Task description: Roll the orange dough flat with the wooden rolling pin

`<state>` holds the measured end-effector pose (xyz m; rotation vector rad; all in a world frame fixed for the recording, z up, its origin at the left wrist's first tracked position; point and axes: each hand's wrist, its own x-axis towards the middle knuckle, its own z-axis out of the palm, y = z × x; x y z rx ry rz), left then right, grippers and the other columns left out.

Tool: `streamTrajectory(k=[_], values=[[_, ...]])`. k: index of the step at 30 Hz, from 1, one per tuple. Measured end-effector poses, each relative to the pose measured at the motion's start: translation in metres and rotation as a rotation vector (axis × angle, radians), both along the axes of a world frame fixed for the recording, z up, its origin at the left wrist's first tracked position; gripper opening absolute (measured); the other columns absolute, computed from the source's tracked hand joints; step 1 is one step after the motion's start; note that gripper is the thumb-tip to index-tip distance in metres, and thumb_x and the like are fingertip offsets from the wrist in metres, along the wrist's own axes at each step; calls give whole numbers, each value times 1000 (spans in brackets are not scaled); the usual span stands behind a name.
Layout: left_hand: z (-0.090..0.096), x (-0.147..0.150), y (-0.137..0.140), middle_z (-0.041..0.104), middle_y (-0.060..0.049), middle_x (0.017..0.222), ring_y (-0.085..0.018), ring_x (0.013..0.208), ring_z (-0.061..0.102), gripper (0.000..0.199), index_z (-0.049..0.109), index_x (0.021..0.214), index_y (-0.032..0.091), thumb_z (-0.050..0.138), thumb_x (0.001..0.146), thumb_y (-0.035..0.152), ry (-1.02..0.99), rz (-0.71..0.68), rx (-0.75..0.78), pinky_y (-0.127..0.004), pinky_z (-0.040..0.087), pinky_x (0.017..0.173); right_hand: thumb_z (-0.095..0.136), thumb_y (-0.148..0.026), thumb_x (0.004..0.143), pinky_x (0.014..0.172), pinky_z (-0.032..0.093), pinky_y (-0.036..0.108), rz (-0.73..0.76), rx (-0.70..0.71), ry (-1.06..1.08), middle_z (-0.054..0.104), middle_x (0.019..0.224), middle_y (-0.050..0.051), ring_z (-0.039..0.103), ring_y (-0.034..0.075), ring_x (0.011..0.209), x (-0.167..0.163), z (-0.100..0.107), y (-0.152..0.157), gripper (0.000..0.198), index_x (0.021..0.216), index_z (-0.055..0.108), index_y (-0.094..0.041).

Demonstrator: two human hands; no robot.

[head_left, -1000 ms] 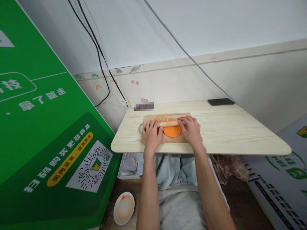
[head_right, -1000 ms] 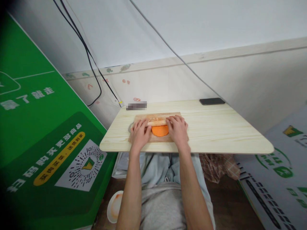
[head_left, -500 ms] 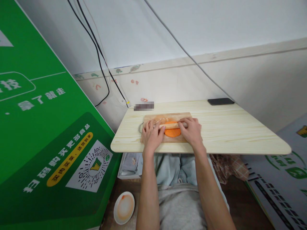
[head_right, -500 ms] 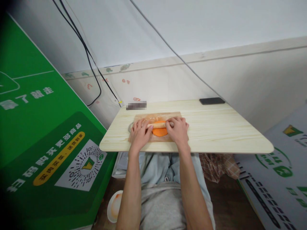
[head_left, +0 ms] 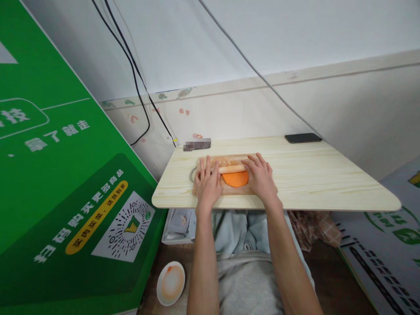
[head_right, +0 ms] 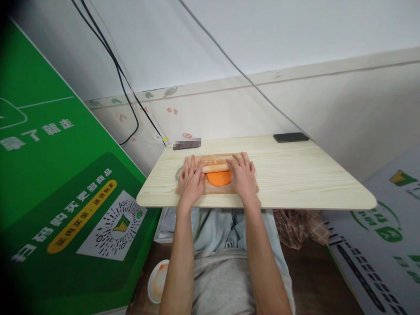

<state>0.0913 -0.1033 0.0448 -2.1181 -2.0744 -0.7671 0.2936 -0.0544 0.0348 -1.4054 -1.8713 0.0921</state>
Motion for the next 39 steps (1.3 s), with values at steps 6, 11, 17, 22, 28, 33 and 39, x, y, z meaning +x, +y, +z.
streamTrajectory(k=[6, 11, 17, 22, 28, 33, 39], values=[[5, 2, 1, 61, -5, 162, -34, 157, 43, 44, 67, 150, 36, 55, 108, 41, -142, 15, 34, -56, 40, 123, 52, -30, 104, 115, 46, 55, 27, 5, 107, 81, 124, 11, 64, 33, 133, 1, 9, -1, 30, 115, 79, -24], [9, 1, 2, 80, -7, 126, -31, 128, 60, 33, 81, 119, 30, 53, 110, 44, -239, 38, 57, -48, 46, 111, 54, -39, 103, 98, 53, 49, -27, -64, 114, 83, 102, 12, 70, 34, 108, 1, 16, -4, 31, 95, 80, -23], [7, 2, 1, 79, -7, 128, -30, 129, 60, 31, 81, 115, 29, 57, 109, 46, -223, 44, 69, -48, 46, 112, 59, -32, 97, 97, 53, 46, 12, -36, 114, 83, 99, 9, 68, 32, 104, 1, 19, -7, 25, 92, 82, -25], [6, 2, 1, 60, -5, 162, -31, 153, 48, 36, 74, 138, 34, 53, 109, 40, -185, 59, 73, -54, 44, 121, 61, -32, 96, 105, 50, 54, 8, -1, 135, 81, 118, 8, 63, 35, 118, 2, 15, -6, 23, 101, 84, -28], [5, 3, 1, 55, -3, 168, -29, 163, 37, 43, 68, 147, 34, 45, 110, 28, -156, 61, 54, -55, 41, 123, 52, -41, 107, 105, 50, 54, -25, 11, 140, 78, 127, 13, 60, 35, 122, 2, 6, 1, 35, 112, 82, -24], [7, 3, 3, 77, -8, 135, -29, 138, 60, 32, 76, 123, 28, 49, 111, 40, -262, 72, 93, -49, 45, 115, 49, -48, 110, 101, 50, 49, -45, 34, 153, 79, 107, 13, 64, 33, 109, 2, 8, 1, 42, 98, 80, -23], [9, 2, 3, 81, -8, 108, -28, 115, 68, 36, 76, 95, 24, 48, 112, 40, -270, 110, 96, -45, 47, 105, 56, -48, 104, 95, 52, 45, -73, 80, 245, 75, 92, 10, 67, 30, 97, 3, 14, -3, 39, 76, 71, -26]])
